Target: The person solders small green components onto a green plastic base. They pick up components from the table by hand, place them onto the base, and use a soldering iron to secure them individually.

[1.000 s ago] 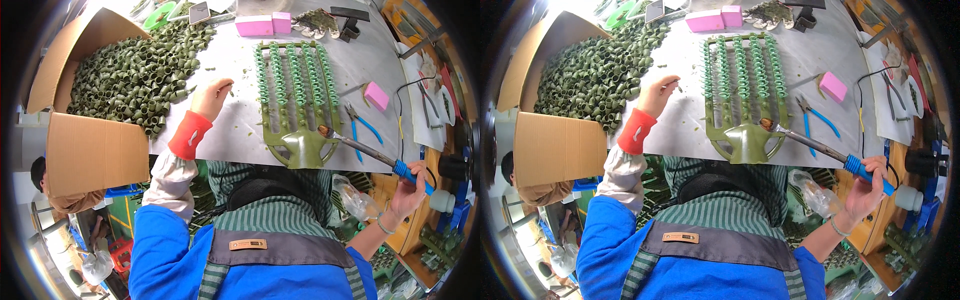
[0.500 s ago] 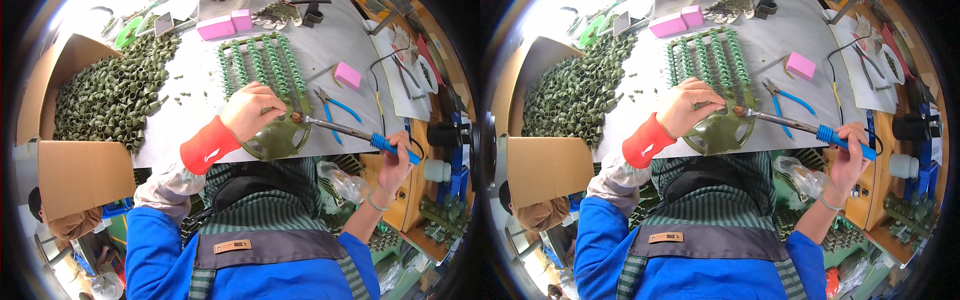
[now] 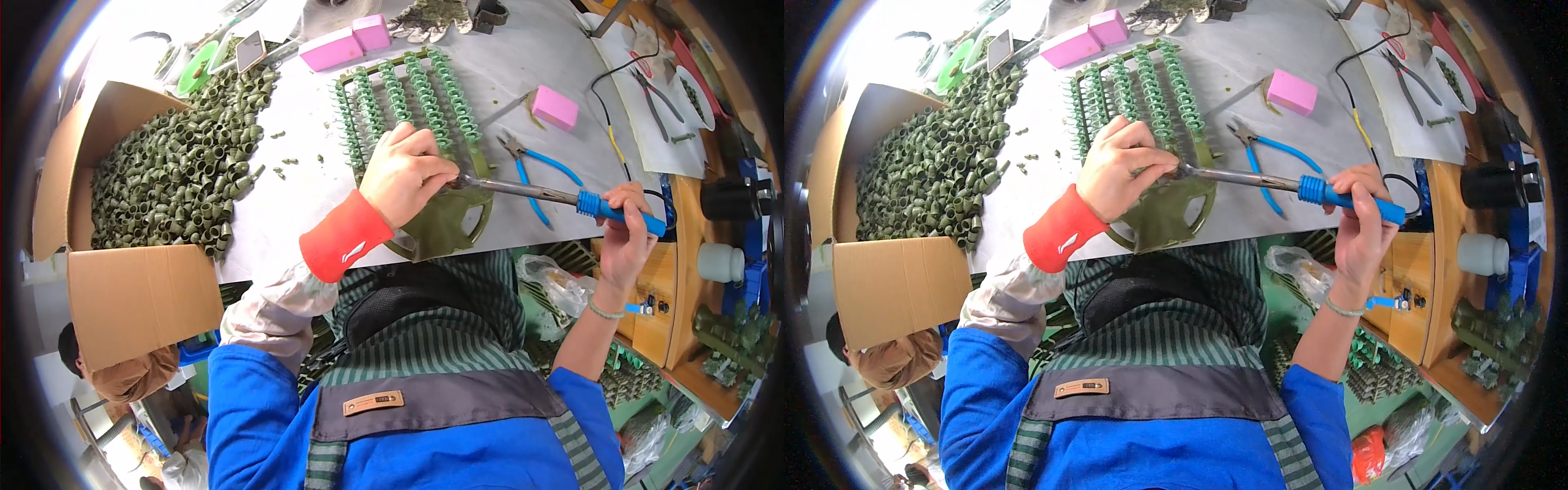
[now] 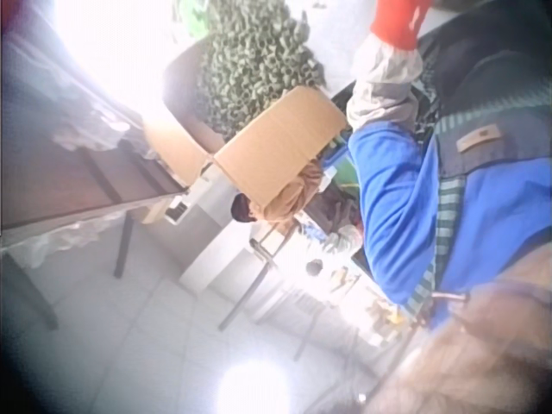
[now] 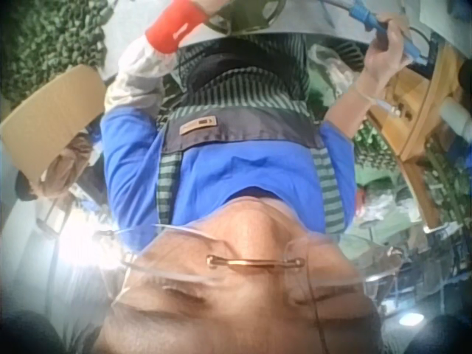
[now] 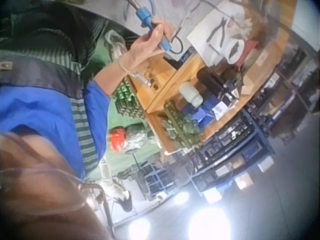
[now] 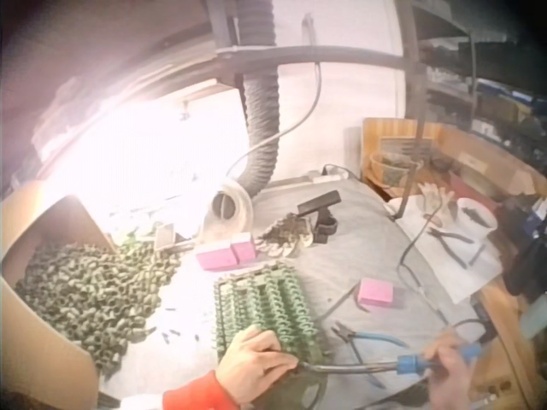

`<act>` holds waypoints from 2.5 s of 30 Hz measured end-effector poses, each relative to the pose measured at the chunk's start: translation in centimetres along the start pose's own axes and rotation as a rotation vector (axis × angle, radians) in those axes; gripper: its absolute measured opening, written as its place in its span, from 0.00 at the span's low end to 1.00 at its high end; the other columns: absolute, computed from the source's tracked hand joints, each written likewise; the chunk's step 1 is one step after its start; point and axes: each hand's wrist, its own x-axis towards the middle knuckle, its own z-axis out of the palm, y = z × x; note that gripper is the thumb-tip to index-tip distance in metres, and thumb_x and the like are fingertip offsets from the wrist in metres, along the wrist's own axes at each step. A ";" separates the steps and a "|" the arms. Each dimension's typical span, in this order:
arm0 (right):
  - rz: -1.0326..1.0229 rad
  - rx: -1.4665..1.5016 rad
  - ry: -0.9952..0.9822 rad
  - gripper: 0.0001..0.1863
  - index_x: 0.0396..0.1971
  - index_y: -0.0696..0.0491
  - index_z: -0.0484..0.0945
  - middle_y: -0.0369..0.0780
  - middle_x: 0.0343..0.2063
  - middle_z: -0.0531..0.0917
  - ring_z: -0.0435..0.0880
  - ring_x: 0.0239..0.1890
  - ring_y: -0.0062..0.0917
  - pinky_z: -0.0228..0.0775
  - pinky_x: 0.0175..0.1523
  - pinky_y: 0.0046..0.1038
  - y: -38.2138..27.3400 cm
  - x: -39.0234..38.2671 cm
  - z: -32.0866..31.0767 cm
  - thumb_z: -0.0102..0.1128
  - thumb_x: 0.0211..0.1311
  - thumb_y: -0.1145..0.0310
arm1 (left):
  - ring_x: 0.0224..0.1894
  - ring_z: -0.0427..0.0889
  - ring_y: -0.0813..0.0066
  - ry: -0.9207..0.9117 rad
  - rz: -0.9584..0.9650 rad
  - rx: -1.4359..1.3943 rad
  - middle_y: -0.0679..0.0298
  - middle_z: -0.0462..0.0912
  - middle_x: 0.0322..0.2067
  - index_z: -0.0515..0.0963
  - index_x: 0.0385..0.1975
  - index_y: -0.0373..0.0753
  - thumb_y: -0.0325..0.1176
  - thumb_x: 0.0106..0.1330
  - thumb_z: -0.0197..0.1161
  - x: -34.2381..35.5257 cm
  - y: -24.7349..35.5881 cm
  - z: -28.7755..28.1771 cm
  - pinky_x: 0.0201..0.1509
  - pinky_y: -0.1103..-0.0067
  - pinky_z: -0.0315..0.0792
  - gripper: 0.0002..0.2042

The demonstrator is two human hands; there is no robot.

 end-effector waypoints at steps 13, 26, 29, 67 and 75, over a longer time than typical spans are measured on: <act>-0.009 -0.078 0.100 0.10 0.23 0.61 0.70 0.43 0.29 0.71 0.70 0.34 0.26 0.60 0.44 0.25 -2.2 -0.9 -2.6 0.49 0.58 0.69 | 0.32 0.78 0.84 0.289 -0.741 -0.296 0.66 0.82 0.31 0.76 0.41 0.36 0.29 0.64 0.60 -3.7 -6.2 -6.3 0.35 0.84 0.73 0.08; 0.012 -0.103 0.104 0.11 0.23 0.59 0.70 0.41 0.30 0.71 0.68 0.32 0.21 0.59 0.33 0.21 -2.8 -0.7 -1.6 0.48 0.61 0.68 | 0.27 0.81 0.69 0.097 -0.913 0.352 0.62 0.81 0.23 0.81 0.31 0.38 0.31 0.57 0.62 -12.4 -14.6 -6.1 0.33 0.76 0.73 0.06; 0.013 -0.098 0.124 0.10 0.23 0.58 0.70 0.40 0.30 0.71 0.67 0.30 0.20 0.56 0.28 0.19 -3.0 -0.8 -1.4 0.49 0.61 0.68 | 0.28 0.81 0.69 0.108 -0.833 0.393 0.62 0.81 0.24 0.80 0.30 0.37 0.28 0.56 0.60 -12.9 -14.6 -5.9 0.34 0.75 0.73 0.05; -0.064 0.021 0.133 0.08 0.26 0.62 0.75 0.41 0.31 0.76 0.73 0.32 0.23 0.63 0.29 0.24 -1.3 0.2 -2.4 0.52 0.60 0.73 | 0.35 0.72 0.67 0.120 0.025 -0.017 0.71 0.78 0.30 0.84 0.29 0.44 0.30 0.51 0.67 2.8 -0.4 1.2 0.43 0.75 0.69 0.05; -0.071 -0.007 0.102 0.08 0.26 0.63 0.75 0.42 0.30 0.75 0.72 0.29 0.24 0.64 0.30 0.24 -0.5 1.0 -1.3 0.49 0.60 0.75 | 0.33 0.67 0.69 0.107 -0.041 0.091 0.72 0.70 0.24 0.85 0.26 0.50 0.34 0.50 0.68 3.1 -0.5 3.2 0.41 0.74 0.64 0.04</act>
